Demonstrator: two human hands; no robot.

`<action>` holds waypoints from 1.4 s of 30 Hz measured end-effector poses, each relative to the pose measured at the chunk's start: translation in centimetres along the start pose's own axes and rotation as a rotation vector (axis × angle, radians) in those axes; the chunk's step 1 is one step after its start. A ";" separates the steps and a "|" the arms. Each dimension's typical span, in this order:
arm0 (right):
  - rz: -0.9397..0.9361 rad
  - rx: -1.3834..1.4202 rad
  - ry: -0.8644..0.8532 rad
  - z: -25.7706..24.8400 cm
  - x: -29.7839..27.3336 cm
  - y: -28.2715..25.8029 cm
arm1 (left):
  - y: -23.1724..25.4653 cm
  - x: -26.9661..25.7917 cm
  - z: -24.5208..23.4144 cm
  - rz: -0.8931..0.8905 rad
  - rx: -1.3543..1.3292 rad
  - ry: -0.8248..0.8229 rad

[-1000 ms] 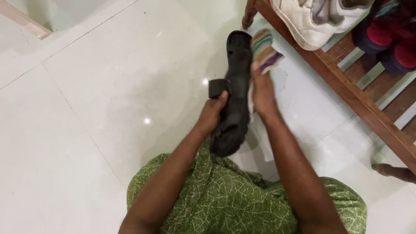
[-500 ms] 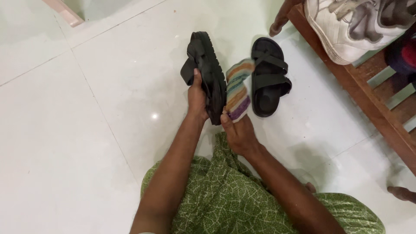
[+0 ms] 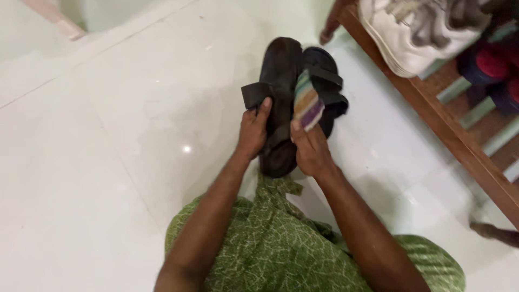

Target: The person sits on the floor and wipes a pair of black sandals with a cloth. They clean the straps and soles of both sandals, then place them on the floor.

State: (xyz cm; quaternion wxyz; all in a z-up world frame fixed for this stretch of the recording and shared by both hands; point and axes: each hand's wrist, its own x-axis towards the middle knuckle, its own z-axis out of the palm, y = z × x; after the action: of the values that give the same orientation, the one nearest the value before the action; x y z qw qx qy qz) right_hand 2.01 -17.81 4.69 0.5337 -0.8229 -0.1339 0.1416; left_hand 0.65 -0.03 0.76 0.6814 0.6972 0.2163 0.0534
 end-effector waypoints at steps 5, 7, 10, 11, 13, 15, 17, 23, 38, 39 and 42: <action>-0.140 0.308 0.055 -3.7 3.4 0.6 | -0.1 -2.3 1.0 -0.077 -0.314 -0.366; -0.035 0.580 0.022 -5.9 4.0 0.0 | -0.4 -2.5 1.7 -0.042 -0.320 -0.463; -0.032 0.425 0.094 -6.8 3.9 -1.0 | -1.4 -2.4 2.2 -0.001 -0.273 -0.466; 0.041 0.309 0.092 -6.4 3.7 -1.3 | -1.8 -2.2 2.2 0.010 -0.248 -0.445; 0.180 0.075 0.080 -4.8 3.3 -2.0 | -2.2 -0.9 1.7 -0.169 0.013 -0.246; -0.139 -0.015 -0.036 -2.6 2.4 -2.5 | -2.5 0.7 0.7 -0.252 -0.132 -0.074; -0.175 -0.099 -0.186 -0.8 1.6 -3.1 | -2.5 2.5 -1.2 -0.201 -0.674 0.072; -0.344 -0.143 -0.361 3.1 -1.4 -4.3 | -2.9 4.2 -5.2 -0.167 -1.146 0.387; 0.190 0.679 -0.027 -4.2 3.0 0.3 | -2.5 -2.3 3.8 -0.071 -0.133 -0.179; 0.256 0.543 -0.088 -3.3 2.9 -0.2 | -2.7 -1.5 2.9 -0.116 -0.033 -0.106; 0.207 0.186 -0.228 -0.5 2.0 -1.5 | -2.8 2.5 -0.5 -0.252 0.046 0.209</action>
State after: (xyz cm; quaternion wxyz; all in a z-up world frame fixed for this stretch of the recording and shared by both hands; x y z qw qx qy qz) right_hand 3.93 -16.90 6.08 0.5712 -0.7581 -0.0947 0.2999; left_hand 2.06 1.26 -2.43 0.6402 0.6707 0.3729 0.0346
